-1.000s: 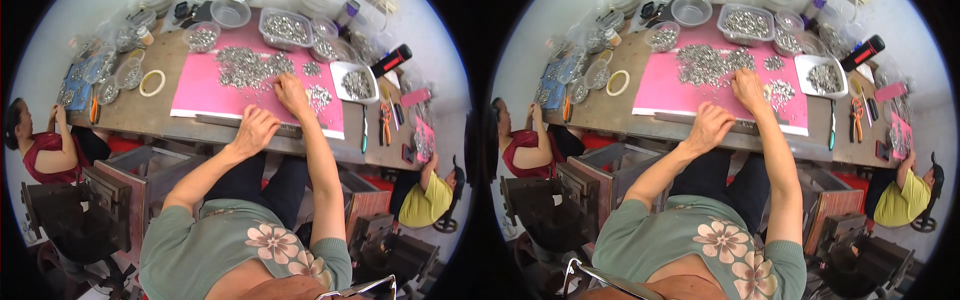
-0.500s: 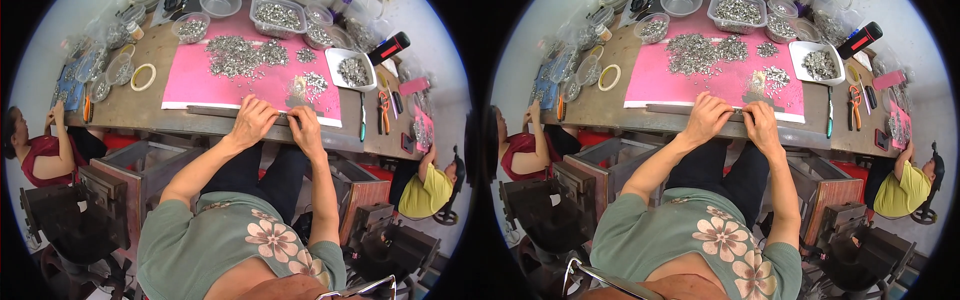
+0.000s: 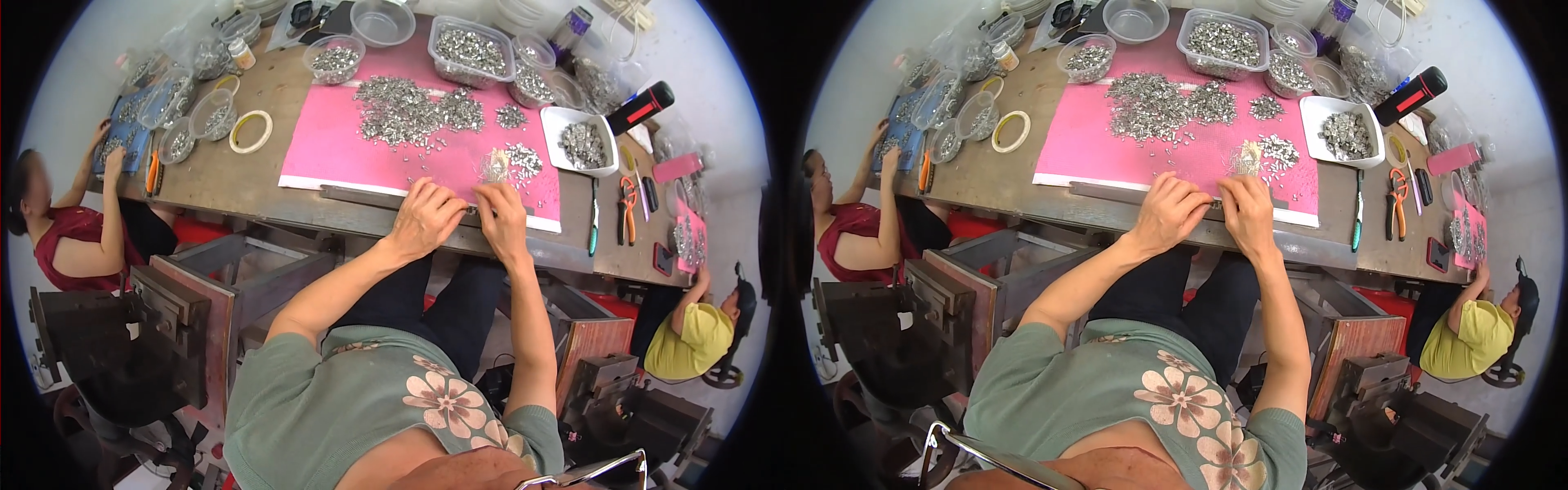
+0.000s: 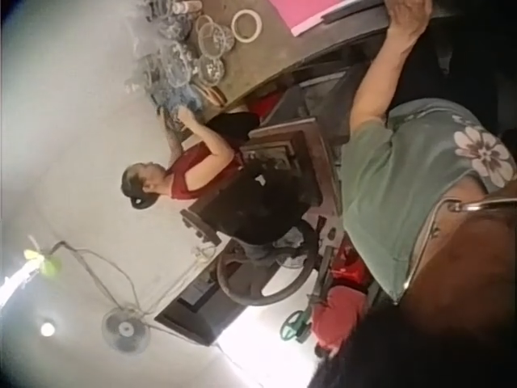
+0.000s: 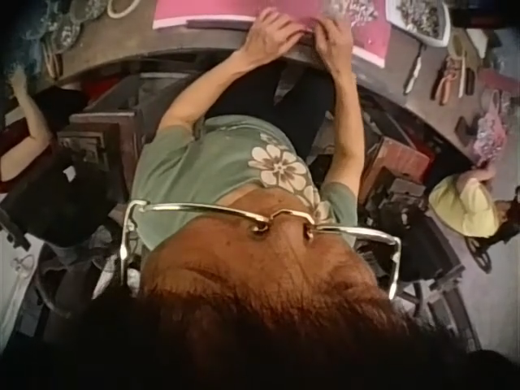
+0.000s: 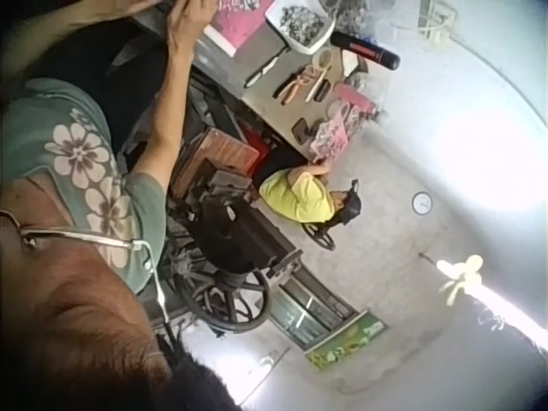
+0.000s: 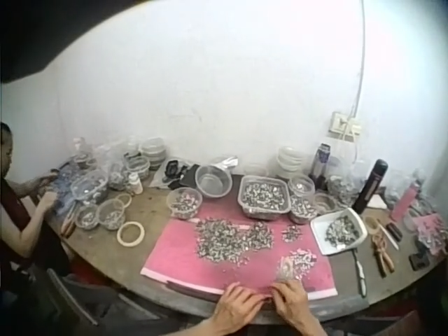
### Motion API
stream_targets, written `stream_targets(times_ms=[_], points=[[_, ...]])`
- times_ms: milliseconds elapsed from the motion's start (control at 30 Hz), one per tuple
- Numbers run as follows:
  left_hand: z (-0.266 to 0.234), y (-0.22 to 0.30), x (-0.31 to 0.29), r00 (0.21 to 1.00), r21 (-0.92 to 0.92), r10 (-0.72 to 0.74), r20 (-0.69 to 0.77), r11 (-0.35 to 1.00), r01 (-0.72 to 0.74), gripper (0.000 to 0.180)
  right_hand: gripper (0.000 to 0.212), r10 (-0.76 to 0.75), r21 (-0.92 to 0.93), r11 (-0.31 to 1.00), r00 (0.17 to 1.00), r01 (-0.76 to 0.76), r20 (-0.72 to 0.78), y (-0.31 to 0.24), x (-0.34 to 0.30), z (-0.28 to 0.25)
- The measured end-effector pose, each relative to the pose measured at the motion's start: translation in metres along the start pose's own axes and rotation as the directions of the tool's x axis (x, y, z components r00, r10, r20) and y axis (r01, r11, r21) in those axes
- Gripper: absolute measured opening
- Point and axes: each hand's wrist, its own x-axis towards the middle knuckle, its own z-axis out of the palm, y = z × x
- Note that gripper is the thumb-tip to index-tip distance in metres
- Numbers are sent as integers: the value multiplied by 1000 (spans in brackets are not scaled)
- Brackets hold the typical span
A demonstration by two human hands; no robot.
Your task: The person assembles small metal components by hand and with a manual press machine.
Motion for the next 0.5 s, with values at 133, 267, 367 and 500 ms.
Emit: stream_targets(times_ms=[133,267,367,500], points=[[4,0,-1,1000,6,-3,-7,1000,3,18,9,33,20,999,998,-34,49,11,45,33],[3,-2,1,1000,-34,1,-11,999,-1,17,11,68,-66,996,984,-58,166,22,70,63],[3,-3,1,1000,-51,-12,-26,999,11,17,11,48,-93,995,987,-34,155,31,73,76],[1,-2,3,999,-63,-27,-22,998,25,16,9,39,-26,999,991,-36,130,32,68,61]])
